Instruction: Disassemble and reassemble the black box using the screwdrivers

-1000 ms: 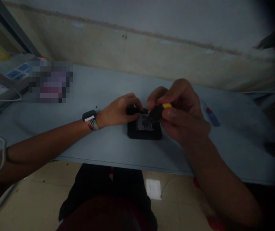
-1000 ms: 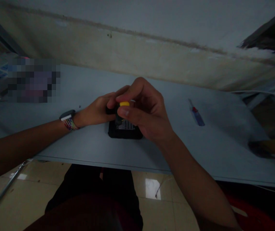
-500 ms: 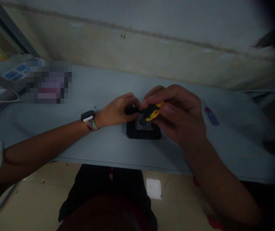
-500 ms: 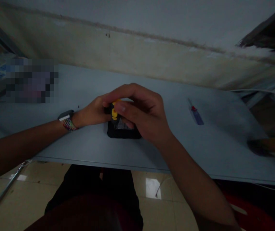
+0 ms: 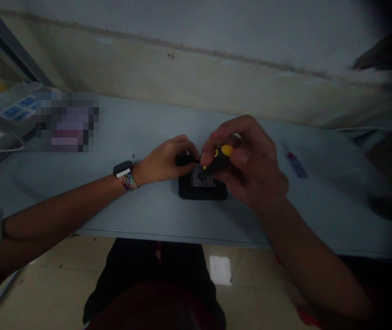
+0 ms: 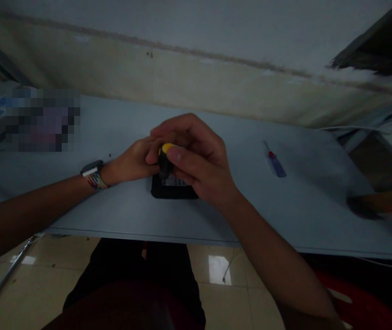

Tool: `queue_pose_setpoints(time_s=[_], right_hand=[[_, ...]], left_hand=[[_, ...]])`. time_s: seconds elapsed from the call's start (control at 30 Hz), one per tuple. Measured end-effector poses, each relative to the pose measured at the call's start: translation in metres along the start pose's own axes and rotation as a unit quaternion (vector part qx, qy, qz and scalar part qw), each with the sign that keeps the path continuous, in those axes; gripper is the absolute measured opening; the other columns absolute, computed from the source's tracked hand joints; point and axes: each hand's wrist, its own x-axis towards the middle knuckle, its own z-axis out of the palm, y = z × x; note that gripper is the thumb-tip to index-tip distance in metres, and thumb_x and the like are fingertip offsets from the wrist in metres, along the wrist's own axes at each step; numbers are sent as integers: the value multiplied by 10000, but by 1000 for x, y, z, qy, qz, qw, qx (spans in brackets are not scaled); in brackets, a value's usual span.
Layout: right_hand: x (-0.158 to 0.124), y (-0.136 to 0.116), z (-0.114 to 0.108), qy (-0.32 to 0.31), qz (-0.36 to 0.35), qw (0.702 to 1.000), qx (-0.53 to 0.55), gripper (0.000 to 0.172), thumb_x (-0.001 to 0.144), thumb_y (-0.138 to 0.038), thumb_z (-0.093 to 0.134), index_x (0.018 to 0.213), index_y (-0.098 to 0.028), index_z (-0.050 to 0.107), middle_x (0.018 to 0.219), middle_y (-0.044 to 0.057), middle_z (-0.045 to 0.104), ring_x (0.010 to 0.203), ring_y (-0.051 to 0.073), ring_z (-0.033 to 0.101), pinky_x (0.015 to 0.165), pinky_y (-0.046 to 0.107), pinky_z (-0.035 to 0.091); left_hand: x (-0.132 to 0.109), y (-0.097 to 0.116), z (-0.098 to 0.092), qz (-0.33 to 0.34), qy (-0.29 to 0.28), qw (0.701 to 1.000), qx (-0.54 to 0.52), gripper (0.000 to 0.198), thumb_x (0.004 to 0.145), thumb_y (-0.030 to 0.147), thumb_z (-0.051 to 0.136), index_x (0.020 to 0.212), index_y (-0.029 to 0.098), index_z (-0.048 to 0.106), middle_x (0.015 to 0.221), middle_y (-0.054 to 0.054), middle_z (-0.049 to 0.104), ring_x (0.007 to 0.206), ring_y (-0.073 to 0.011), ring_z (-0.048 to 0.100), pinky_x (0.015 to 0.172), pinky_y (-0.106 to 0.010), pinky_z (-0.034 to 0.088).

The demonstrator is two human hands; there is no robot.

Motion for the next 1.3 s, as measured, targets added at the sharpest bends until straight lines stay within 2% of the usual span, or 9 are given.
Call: queue_pose_setpoints(time_s=[0.13,0.43,0.6,0.73,0.87,0.97,1.1,1.2,1.3], right_hand=[[-2,-3,-1,24,35,999,-30,166,936,-404,813,1004,-254,820,893,8,790,467,75,442,350,198,294],[-5,1,1,29,-21,999,-3,83,930,-214,817,1000,-236,778,935,-11,839,382,34,472,323,165,346],[-8,4,-2,41,-2,999,-32,209,890,-325,879,981,-263,701,881,-21,813,367,45,395,302,195,307],[-5,4,-3,2,2,1000,-5,205,898,-208,835,1055,-285,729,918,-23,809,443,66,437,339,181,293],[-1,-1,-3,-22,14,999,24,158,956,-290,749,1101,-262,804,915,2,802,423,62,395,308,179,249],[0,-2,-4,-14,25,1000,12,151,963,-289,744,1074,-243,834,995,32,837,420,57,486,304,172,318],[-1,2,-6,-56,-24,998,31,226,937,-185,733,1133,-246,828,1137,33,861,411,34,543,330,152,412],[-4,3,-7,-58,-25,998,16,209,940,-171,758,1120,-275,784,1096,1,861,387,29,534,325,144,421],[-7,1,-5,-15,11,999,-33,222,892,-235,869,1047,-283,717,985,-9,846,369,47,510,306,169,420]], left_hand=[[0,2,-1,-7,3,1000,-12,182,908,211,788,1078,195,723,1045,-34,714,927,-172,693,847,-325,591],[-1,-2,0,13,4,1000,-4,186,925,247,765,1094,199,702,1093,-72,710,952,-198,692,830,-347,582],[0,-3,0,20,5,1000,-1,160,915,216,771,1066,200,720,1024,-42,684,883,-167,661,817,-317,561],[0,-1,0,15,5,1000,-2,146,924,208,751,1068,203,729,1040,-44,703,934,-176,687,857,-323,568],[0,1,-1,-7,-3,1000,-17,175,911,238,769,1076,199,726,1052,-51,722,962,-193,696,876,-343,587],[0,0,0,-13,1,1000,-20,194,897,241,774,1075,198,712,1070,-56,724,961,-199,692,881,-362,593],[1,-2,0,-14,4,1000,-6,198,894,262,786,1060,198,700,1032,-51,693,906,-191,663,829,-357,579],[1,-3,0,1,-4,1000,2,168,906,249,774,1049,190,707,1010,-53,672,899,-186,650,817,-346,563],[0,-4,2,24,-2,1000,2,121,921,210,738,1038,184,722,1028,-67,681,935,-191,661,858,-353,566]])
